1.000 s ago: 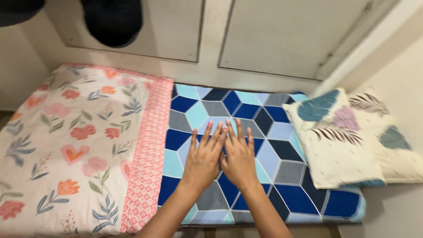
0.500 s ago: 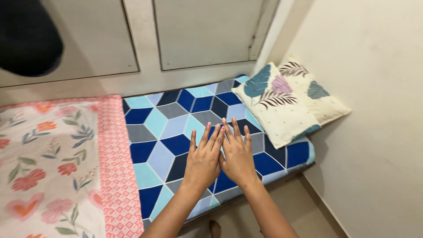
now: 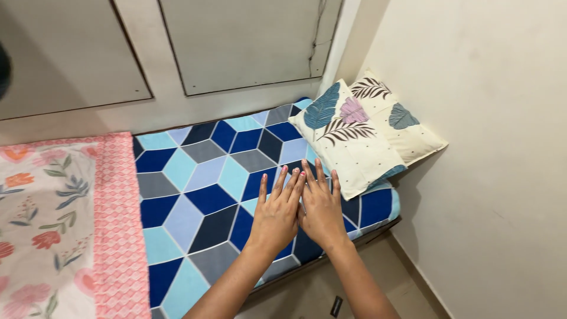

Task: The person smooths and adjusts a floral-patterned duvet and a geometric-patterned mattress cover on a single bed, then places two leaf-patterned pillows at the head. The person repeatedly smooths the duvet and mattress cover by hand to ensure they are flat and aligned.

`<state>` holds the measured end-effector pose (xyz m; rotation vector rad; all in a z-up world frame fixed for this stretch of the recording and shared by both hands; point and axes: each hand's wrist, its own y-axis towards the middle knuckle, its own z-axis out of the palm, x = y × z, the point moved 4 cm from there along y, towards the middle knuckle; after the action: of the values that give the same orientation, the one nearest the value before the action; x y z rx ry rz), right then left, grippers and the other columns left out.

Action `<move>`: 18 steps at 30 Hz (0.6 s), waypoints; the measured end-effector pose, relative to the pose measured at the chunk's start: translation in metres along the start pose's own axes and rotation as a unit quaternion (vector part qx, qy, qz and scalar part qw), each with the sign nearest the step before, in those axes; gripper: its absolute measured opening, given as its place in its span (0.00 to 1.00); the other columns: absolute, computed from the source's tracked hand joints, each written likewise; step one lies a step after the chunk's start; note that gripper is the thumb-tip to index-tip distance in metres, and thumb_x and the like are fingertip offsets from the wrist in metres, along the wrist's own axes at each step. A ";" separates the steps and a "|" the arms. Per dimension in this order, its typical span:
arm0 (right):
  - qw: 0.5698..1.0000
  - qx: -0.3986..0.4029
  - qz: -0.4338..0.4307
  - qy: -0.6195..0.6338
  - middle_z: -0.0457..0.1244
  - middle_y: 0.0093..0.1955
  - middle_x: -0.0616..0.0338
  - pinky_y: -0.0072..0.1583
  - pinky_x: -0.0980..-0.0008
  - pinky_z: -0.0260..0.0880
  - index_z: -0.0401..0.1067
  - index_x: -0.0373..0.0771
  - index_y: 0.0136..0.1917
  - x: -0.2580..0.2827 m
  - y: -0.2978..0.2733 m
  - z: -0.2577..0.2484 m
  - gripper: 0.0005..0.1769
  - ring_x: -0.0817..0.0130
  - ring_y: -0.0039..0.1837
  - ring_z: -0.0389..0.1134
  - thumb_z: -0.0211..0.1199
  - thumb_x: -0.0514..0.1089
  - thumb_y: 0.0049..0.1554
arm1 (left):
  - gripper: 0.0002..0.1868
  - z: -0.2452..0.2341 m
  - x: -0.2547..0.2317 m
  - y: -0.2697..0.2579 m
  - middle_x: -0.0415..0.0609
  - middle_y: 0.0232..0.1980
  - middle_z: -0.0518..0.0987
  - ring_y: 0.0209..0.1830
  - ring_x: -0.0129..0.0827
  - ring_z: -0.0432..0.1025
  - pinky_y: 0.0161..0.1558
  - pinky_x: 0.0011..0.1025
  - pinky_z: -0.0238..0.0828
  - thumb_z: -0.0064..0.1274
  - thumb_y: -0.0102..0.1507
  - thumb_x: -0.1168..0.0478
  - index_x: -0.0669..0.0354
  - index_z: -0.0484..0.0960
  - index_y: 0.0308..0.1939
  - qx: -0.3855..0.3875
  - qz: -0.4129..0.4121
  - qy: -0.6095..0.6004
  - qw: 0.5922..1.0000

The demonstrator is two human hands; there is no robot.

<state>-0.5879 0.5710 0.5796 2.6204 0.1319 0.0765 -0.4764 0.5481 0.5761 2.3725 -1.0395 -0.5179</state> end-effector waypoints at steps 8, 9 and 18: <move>0.999 0.033 0.010 0.010 0.44 0.83 0.52 0.78 0.39 0.26 0.61 0.34 0.74 -0.143 -0.008 -0.007 0.37 0.52 0.85 0.33 0.61 0.45 0.52 | 0.39 0.083 -0.087 0.080 0.51 0.77 0.62 0.81 0.45 0.48 0.75 0.59 0.32 0.48 0.57 0.65 0.59 0.60 0.75 0.010 -0.013 -0.036 0.999; 0.999 0.038 0.014 0.020 0.44 0.83 0.52 0.78 0.38 0.26 0.61 0.34 0.74 -0.159 -0.012 -0.006 0.37 0.52 0.85 0.33 0.61 0.45 0.52 | 0.39 0.095 -0.096 0.087 0.51 0.77 0.62 0.81 0.45 0.48 0.75 0.59 0.32 0.48 0.57 0.65 0.60 0.60 0.75 0.017 -0.014 -0.036 0.999; 0.995 0.076 0.049 0.044 0.42 0.83 0.52 0.76 0.38 0.27 0.60 0.34 0.75 -0.236 -0.031 0.011 0.38 0.53 0.85 0.32 0.61 0.44 0.53 | 0.40 0.158 -0.140 0.121 0.52 0.77 0.62 0.80 0.47 0.47 0.74 0.60 0.31 0.48 0.57 0.66 0.62 0.59 0.74 0.087 -0.011 -0.039 0.995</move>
<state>-0.8240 0.5671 0.5481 2.7746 0.0410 0.2251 -0.7164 0.5380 0.5382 2.5357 -1.1363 -0.5532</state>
